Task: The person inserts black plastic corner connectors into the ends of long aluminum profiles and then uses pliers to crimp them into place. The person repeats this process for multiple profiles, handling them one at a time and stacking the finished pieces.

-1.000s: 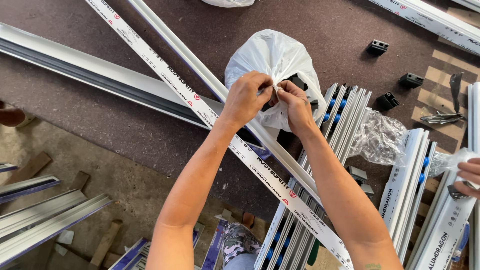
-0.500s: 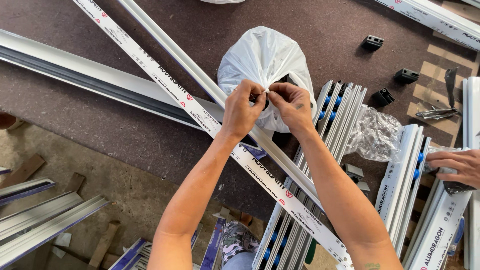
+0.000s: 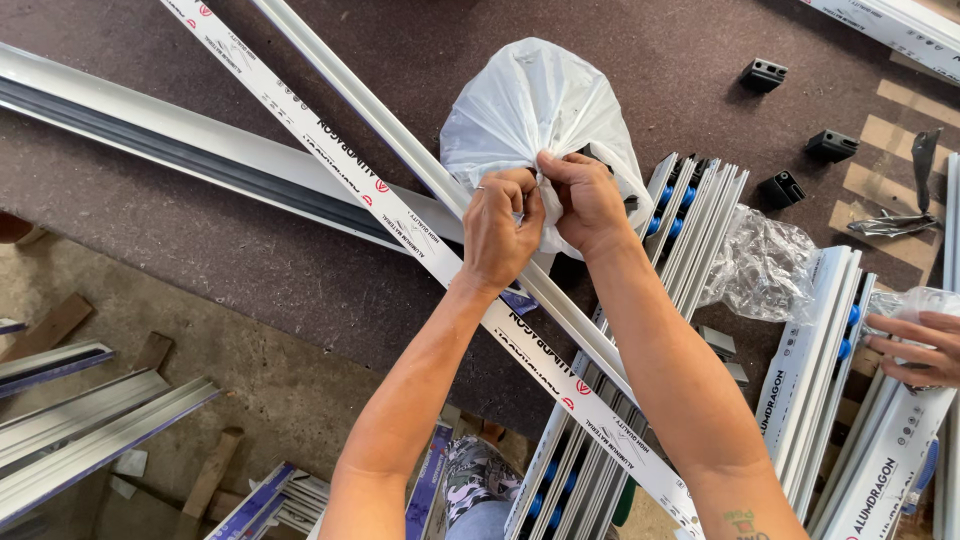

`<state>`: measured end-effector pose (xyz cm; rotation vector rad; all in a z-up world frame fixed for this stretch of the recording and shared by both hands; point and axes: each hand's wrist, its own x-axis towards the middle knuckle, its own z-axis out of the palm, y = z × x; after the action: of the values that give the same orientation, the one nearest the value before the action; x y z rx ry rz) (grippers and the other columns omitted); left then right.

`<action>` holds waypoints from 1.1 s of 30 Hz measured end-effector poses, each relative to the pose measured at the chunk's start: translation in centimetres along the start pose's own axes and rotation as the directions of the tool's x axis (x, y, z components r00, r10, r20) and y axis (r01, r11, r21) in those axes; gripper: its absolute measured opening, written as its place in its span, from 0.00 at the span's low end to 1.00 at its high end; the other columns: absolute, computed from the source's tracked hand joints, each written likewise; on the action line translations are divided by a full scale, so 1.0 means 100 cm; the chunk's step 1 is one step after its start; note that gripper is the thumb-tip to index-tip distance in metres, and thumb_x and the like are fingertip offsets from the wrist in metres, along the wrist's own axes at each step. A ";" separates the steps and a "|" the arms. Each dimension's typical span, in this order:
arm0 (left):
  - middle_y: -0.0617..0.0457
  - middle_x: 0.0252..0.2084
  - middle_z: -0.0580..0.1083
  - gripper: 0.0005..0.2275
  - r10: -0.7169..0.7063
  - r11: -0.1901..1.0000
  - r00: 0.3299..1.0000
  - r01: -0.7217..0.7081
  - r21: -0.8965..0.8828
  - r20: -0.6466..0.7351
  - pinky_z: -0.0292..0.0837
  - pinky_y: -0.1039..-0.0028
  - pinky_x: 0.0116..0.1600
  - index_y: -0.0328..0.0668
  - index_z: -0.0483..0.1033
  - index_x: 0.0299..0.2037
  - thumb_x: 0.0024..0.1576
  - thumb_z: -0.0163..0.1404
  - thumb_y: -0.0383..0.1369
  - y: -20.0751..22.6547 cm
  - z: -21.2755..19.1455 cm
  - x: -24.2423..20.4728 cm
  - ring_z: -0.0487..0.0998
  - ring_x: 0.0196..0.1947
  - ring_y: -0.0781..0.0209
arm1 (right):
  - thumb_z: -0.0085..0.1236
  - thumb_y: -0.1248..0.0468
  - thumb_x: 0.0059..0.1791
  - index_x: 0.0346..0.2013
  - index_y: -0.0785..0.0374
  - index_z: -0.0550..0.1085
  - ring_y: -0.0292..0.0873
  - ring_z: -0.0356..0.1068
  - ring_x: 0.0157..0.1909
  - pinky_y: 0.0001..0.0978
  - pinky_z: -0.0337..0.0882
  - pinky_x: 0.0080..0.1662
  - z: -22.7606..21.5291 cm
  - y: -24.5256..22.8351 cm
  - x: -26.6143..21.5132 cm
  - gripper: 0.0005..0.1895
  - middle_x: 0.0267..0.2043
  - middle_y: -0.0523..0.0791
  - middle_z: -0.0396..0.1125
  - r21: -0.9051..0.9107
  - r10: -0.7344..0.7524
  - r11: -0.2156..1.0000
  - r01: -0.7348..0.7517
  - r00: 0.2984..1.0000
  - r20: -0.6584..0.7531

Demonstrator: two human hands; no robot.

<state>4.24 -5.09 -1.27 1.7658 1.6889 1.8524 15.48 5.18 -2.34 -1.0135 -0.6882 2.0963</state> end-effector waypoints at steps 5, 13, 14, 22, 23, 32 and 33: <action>0.54 0.39 0.74 0.16 -0.029 0.997 0.999 0.028 -0.065 -0.017 0.72 0.64 0.48 0.41 0.59 0.36 0.57 0.58 0.19 0.005 -0.001 0.000 0.75 0.41 0.53 | 0.60 0.65 0.51 0.36 0.67 0.76 0.40 0.73 0.36 0.32 0.75 0.41 0.006 -0.008 -0.011 0.06 0.35 0.46 0.73 0.066 0.079 0.995 -0.080 0.997 0.018; 0.50 0.45 0.77 0.07 -0.243 0.968 0.970 0.244 -0.064 0.022 0.79 0.73 0.48 0.36 0.79 0.48 0.61 0.54 0.25 0.012 -0.014 0.005 0.80 0.42 0.61 | 0.59 0.75 0.50 0.44 0.72 0.77 0.43 0.77 0.45 0.35 0.78 0.51 -0.002 -0.004 -0.023 0.08 0.44 0.51 0.75 -0.038 -0.065 0.996 0.076 0.970 0.236; 0.50 0.45 0.77 0.07 -0.237 0.969 0.971 0.238 -0.072 0.027 0.79 0.73 0.49 0.36 0.80 0.48 0.61 0.55 0.25 0.013 -0.015 0.007 0.81 0.43 0.61 | 0.59 0.76 0.50 0.45 0.72 0.78 0.43 0.76 0.45 0.35 0.79 0.51 -0.003 -0.002 -0.024 0.08 0.45 0.51 0.75 -0.037 -0.098 0.993 0.110 0.965 0.245; 0.49 0.40 0.80 0.06 -0.357 0.922 0.919 0.375 -0.093 0.170 0.78 0.74 0.43 0.34 0.82 0.42 0.59 0.58 0.29 0.013 -0.025 0.025 0.82 0.37 0.62 | 0.62 0.77 0.49 0.44 0.72 0.79 0.39 0.76 0.41 0.31 0.79 0.47 -0.008 0.003 -0.026 0.09 0.42 0.51 0.76 -0.186 -0.205 0.951 0.248 0.953 0.224; 0.49 0.39 0.79 0.06 -0.385 0.905 0.899 0.412 -0.104 0.211 0.78 0.74 0.42 0.33 0.81 0.42 0.59 0.57 0.29 0.011 -0.027 0.026 0.82 0.36 0.62 | 0.62 0.77 0.49 0.43 0.72 0.79 0.39 0.76 0.41 0.30 0.79 0.47 -0.008 0.003 -0.027 0.08 0.42 0.50 0.76 -0.197 -0.215 0.945 0.261 0.950 0.227; 0.46 0.41 0.77 0.05 -0.265 0.958 0.910 0.285 -0.017 0.318 0.76 0.70 0.41 0.31 0.76 0.44 0.62 0.53 0.26 0.007 -0.030 0.037 0.80 0.37 0.57 | 0.62 0.76 0.50 0.41 0.70 0.79 0.36 0.75 0.40 0.27 0.78 0.46 -0.004 -0.006 -0.034 0.06 0.39 0.47 0.75 -0.335 -0.264 0.884 0.325 0.940 0.215; 0.46 0.41 0.77 0.05 -0.281 0.952 0.905 0.306 -0.029 0.319 0.76 0.70 0.41 0.31 0.76 0.44 0.62 0.53 0.25 0.009 -0.030 0.038 0.80 0.36 0.57 | 0.63 0.76 0.49 0.41 0.70 0.78 0.36 0.75 0.40 0.27 0.78 0.46 -0.003 -0.005 -0.035 0.06 0.39 0.47 0.75 -0.329 -0.273 0.885 0.329 0.940 0.204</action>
<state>1.23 -4.71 2.64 1.5683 1.6277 1.4096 17.48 2.81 -0.63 -0.8700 -1.2608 1.8195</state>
